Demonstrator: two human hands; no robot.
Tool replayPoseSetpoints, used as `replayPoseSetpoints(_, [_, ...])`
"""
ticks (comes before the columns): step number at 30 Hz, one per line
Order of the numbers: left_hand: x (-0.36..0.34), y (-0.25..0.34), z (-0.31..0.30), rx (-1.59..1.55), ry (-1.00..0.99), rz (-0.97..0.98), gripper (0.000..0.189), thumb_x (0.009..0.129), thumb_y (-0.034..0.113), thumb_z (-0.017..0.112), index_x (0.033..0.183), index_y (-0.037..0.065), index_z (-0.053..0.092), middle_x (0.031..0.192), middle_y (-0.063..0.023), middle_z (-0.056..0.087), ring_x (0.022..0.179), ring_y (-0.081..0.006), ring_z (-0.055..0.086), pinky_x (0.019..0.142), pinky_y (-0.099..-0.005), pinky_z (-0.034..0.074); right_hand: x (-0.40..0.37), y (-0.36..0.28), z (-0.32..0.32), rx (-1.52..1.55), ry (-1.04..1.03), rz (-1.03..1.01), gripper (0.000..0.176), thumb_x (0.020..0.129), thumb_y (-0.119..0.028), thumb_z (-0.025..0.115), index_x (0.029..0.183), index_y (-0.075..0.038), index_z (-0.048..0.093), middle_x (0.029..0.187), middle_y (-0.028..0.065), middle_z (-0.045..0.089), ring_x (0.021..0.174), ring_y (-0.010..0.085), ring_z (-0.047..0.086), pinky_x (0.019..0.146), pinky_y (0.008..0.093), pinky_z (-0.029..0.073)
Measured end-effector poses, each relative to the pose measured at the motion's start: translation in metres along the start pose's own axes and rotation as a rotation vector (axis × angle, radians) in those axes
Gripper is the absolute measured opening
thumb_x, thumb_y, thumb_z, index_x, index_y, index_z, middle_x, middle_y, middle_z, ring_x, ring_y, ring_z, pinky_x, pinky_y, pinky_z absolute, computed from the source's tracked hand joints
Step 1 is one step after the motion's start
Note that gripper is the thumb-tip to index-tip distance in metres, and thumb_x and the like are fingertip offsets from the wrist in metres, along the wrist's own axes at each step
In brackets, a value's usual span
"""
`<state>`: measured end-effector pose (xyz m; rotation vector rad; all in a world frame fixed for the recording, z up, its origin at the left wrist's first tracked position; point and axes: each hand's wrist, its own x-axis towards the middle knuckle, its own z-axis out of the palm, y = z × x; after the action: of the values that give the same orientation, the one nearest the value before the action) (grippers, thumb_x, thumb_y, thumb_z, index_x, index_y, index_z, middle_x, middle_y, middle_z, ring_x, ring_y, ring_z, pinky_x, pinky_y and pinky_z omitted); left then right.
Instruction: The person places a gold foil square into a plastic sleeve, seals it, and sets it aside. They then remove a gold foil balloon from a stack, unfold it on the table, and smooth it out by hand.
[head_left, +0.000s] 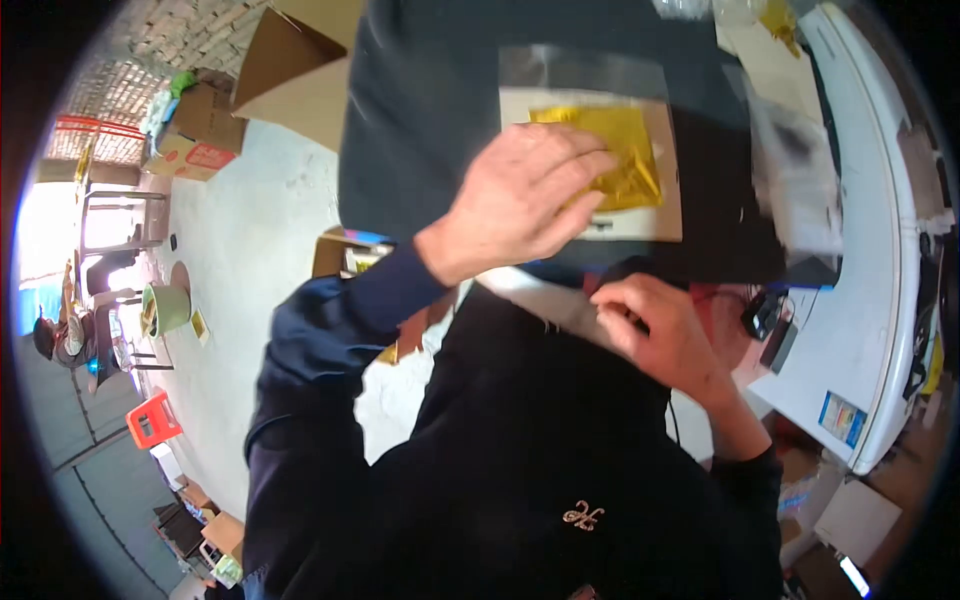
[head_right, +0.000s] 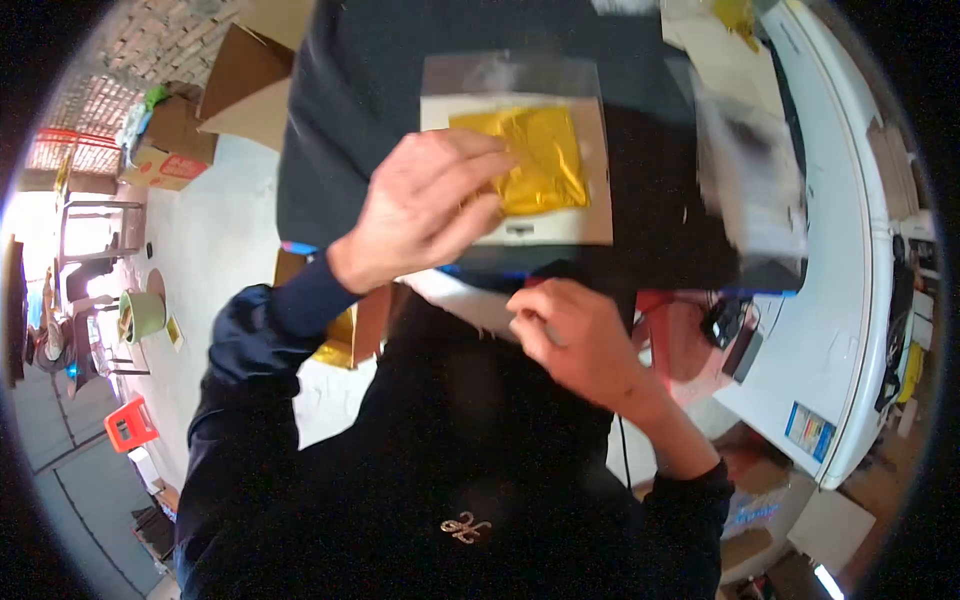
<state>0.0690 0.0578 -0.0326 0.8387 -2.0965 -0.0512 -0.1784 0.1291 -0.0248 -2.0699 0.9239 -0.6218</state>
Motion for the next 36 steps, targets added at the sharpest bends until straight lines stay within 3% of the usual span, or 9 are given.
replayPoseSetpoints(4, [-0.058, 0.042, -0.036, -0.179, -0.201, -0.076, 0.019, 0.087, 0.008, 0.074, 0.106, 0.004, 0.073, 0.095, -0.0091, 0.072, 0.084, -0.0257, 0.070, 0.076, -0.0381, 0.056, -0.032, 0.037, 0.000, -0.055, -0.108, 0.177, 0.007, 0.092, -0.009, 0.068, 0.097, -0.004, 0.067, 0.088, 0.0158, 0.069, 0.082, 0.0360, 0.070, 0.073, 0.0411, 0.055])
replayPoseSetpoints(8, [-0.135, 0.064, -0.048, -0.346, -0.528, -0.464, 0.006, 0.090, 0.010, 0.076, 0.090, 0.004, 0.074, 0.084, -0.0098, 0.071, 0.078, -0.0275, 0.071, 0.071, -0.0385, 0.057, -0.045, 0.033, -0.009, 0.011, -0.343, 0.391, 0.009, 0.094, -0.013, 0.068, 0.096, -0.004, 0.071, 0.091, 0.0157, 0.071, 0.082, 0.0358, 0.071, 0.071, 0.0414, 0.054])
replayPoseSetpoints(16, [-0.167, 0.093, -0.044, -0.380, -0.615, -0.759, 0.018, 0.096, 0.014, 0.074, 0.106, 0.000, 0.068, 0.095, -0.0131, 0.067, 0.086, -0.0290, 0.067, 0.072, -0.0407, 0.055, -0.057, 0.045, 0.024, -0.246, -0.295, 0.126, 0.029, 0.100, -0.031, 0.065, 0.114, -0.006, 0.068, 0.096, 0.0152, 0.073, 0.091, 0.0379, 0.070, 0.083, 0.0468, 0.056])
replayPoseSetpoints(19, [-0.177, 0.090, -0.036, -0.414, -0.541, -0.649, 0.018, 0.102, 0.018, 0.068, 0.098, 0.001, 0.063, 0.086, -0.0091, 0.059, 0.081, -0.0241, 0.060, 0.073, -0.0378, 0.051, -0.054, 0.052, 0.030, -0.142, -0.411, 0.238, 0.033, 0.104, -0.036, 0.059, 0.119, -0.007, 0.066, 0.100, 0.0167, 0.073, 0.094, 0.0394, 0.070, 0.083, 0.0477, 0.056])
replayPoseSetpoints(22, [-0.161, 0.097, -0.050, -0.697, -0.458, -1.094, 0.019, 0.105, 0.018, 0.064, 0.099, 0.001, 0.062, 0.088, -0.0095, 0.057, 0.081, -0.0228, 0.059, 0.076, -0.0359, 0.050, -0.052, 0.057, 0.032, -0.034, -0.516, 0.384, 0.034, 0.107, -0.038, 0.054, 0.117, -0.007, 0.066, 0.102, 0.0184, 0.072, 0.095, 0.0400, 0.070, 0.082, 0.0475, 0.056])
replayPoseSetpoints(25, [-0.108, 0.094, -0.074, -0.687, 0.047, -1.217, 0.024, 0.112, 0.025, 0.055, 0.101, 0.005, 0.062, 0.088, 0.0051, 0.050, 0.084, -0.0073, 0.045, 0.076, -0.0243, 0.040, -0.049, 0.061, 0.041, 0.123, -0.425, 0.393, 0.034, 0.107, -0.036, 0.054, 0.120, -0.007, 0.067, 0.108, 0.0172, 0.071, 0.101, 0.0378, 0.070, 0.088, 0.0442, 0.055])
replayPoseSetpoints(30, [-0.019, 0.098, -0.107, -0.654, 0.648, -0.870, 0.028, 0.111, 0.029, 0.054, 0.105, 0.002, 0.058, 0.087, -0.0050, 0.056, 0.073, -0.0117, 0.052, 0.065, -0.0263, 0.044, -0.027, 0.032, 0.030, 0.256, -0.517, 0.032, 0.028, 0.107, -0.024, 0.057, 0.128, -0.007, 0.066, 0.123, 0.0122, 0.065, 0.116, 0.0321, 0.062, 0.105, 0.0415, 0.047])
replayPoseSetpoints(33, [0.011, 0.100, -0.110, -0.679, 0.631, -0.609, 0.034, 0.110, 0.035, 0.056, 0.096, 0.004, 0.052, 0.077, -0.0039, 0.045, 0.059, -0.0098, 0.043, 0.049, -0.0258, 0.036, -0.021, 0.019, 0.023, 0.350, -0.492, -0.151, 0.028, 0.107, -0.021, 0.056, 0.127, -0.004, 0.065, 0.120, 0.0113, 0.066, 0.114, 0.0296, 0.062, 0.107, 0.0399, 0.046])
replayPoseSetpoints(36, [0.017, 0.099, -0.097, -0.588, 0.555, -0.507, 0.033, 0.108, 0.033, 0.060, 0.100, 0.001, 0.055, 0.075, -0.0031, 0.049, 0.060, -0.0110, 0.043, 0.049, -0.0281, 0.035, -0.020, 0.017, 0.021, 0.752, -0.688, 0.130, 0.029, 0.107, -0.021, 0.057, 0.128, -0.002, 0.065, 0.120, 0.0091, 0.066, 0.116, 0.0198, 0.061, 0.106, 0.0347, 0.046])
